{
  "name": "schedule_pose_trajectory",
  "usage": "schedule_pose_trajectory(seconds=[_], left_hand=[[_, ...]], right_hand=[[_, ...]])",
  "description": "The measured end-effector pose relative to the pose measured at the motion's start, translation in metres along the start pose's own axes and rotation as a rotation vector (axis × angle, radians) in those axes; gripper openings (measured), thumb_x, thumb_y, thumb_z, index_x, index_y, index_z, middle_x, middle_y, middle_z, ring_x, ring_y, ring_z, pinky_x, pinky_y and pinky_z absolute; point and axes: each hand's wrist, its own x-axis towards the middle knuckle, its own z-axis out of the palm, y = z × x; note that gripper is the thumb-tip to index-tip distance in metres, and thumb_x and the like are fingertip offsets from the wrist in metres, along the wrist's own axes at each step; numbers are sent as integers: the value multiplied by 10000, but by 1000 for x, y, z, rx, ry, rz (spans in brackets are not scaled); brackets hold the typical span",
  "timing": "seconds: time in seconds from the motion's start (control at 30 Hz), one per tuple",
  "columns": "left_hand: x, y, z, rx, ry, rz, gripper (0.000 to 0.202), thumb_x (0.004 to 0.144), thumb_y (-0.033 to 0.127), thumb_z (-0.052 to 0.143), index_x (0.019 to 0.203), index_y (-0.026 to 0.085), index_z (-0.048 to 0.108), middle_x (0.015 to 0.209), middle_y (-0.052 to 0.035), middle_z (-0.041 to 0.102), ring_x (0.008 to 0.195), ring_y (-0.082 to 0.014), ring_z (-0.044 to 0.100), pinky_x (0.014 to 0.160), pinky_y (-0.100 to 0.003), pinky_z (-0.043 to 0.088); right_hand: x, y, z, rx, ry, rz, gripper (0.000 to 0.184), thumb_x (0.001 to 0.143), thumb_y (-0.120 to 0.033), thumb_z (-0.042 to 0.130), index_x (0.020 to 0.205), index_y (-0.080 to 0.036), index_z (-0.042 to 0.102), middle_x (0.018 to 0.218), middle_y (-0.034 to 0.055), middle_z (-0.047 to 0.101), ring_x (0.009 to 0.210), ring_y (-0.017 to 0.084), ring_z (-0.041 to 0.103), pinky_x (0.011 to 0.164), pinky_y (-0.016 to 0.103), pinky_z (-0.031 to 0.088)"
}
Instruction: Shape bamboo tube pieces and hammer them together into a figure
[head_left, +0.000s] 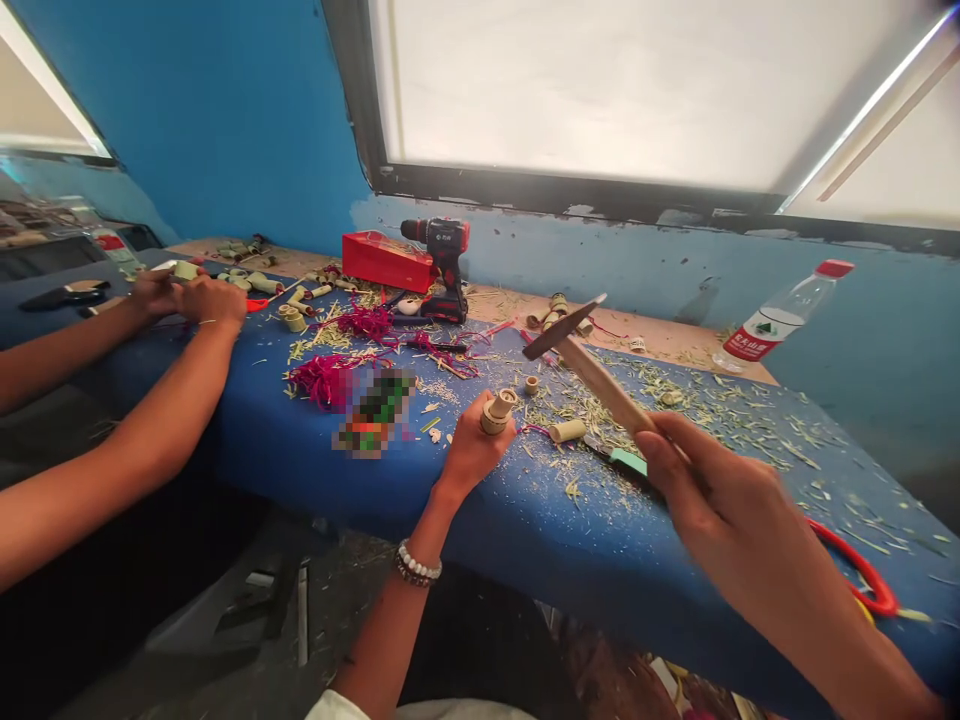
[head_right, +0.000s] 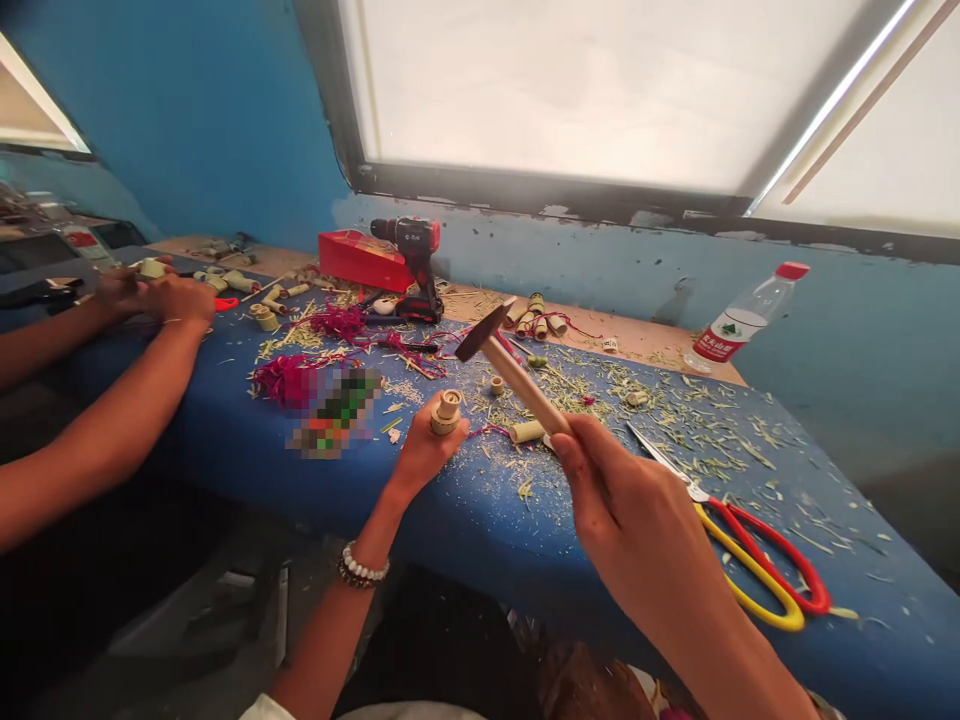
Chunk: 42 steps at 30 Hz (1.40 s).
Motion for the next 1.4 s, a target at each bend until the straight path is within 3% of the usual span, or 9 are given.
schedule_pose_trajectory(seconds=[0.2,0.33,0.5,0.67,0.8,0.97,1.1,1.27,1.4], left_hand=[[-1,0,0,-18,-16,-16,182,798,205,569,754,215,393,588,85,394,516,-86,379,537,-224,319],[-1,0,0,-23,-23,-18,206,794,203,577,735,214,380,588,81,412,518,-86,394,540,-223,326],[0,-1,0,-6,-20,-21,196,800,213,582,756,213,391,582,85,405,509,-83,385,537,-223,328],[-1,-2,0,6,-16,-24,193,805,220,585,757,210,398,593,81,422,523,-83,401,547,-219,336],[-1,-2,0,-8,-15,-29,206,799,228,591,749,210,393,589,84,411,518,-80,392,544,-214,332],[0,-1,-1,-25,-22,-35,203,784,231,603,740,206,406,586,82,422,517,-81,400,540,-214,330],[0,-2,0,-27,-9,-39,204,774,231,610,743,206,410,582,87,410,509,-76,386,529,-208,317],[0,-3,1,-10,-1,-30,221,772,228,613,739,208,396,589,84,415,517,-76,385,526,-209,313],[1,-2,1,0,2,-23,224,761,222,618,738,207,396,600,87,386,526,-75,362,531,-212,305]], right_hand=[[-4,-4,5,-18,-114,-42,317,1009,-459,372,883,-245,568,491,-51,465,379,140,420,433,267,270],[-5,-6,5,19,27,58,304,1008,-466,373,871,-247,534,502,-56,438,388,140,406,427,262,278],[-7,-3,9,26,-100,-12,321,999,-463,384,803,-248,521,474,-62,434,376,135,411,418,257,273],[-10,-2,11,39,18,39,293,998,-463,395,860,-247,538,484,-76,409,372,123,388,406,237,287],[-10,-3,6,11,-89,-16,317,990,-458,406,795,-243,532,471,-73,422,376,122,402,415,239,278],[-9,-7,3,20,126,102,315,995,-485,379,850,-244,521,510,-67,451,376,118,397,415,235,290],[-12,-6,7,-31,-59,-18,331,989,-462,368,760,-244,468,460,-66,419,355,127,389,420,255,239],[-14,-6,4,-44,99,60,297,994,-463,362,822,-252,481,461,-75,385,344,132,383,404,245,252],[-12,-8,2,-29,-60,-24,320,983,-455,363,759,-247,460,452,-59,412,347,137,412,412,254,244]])
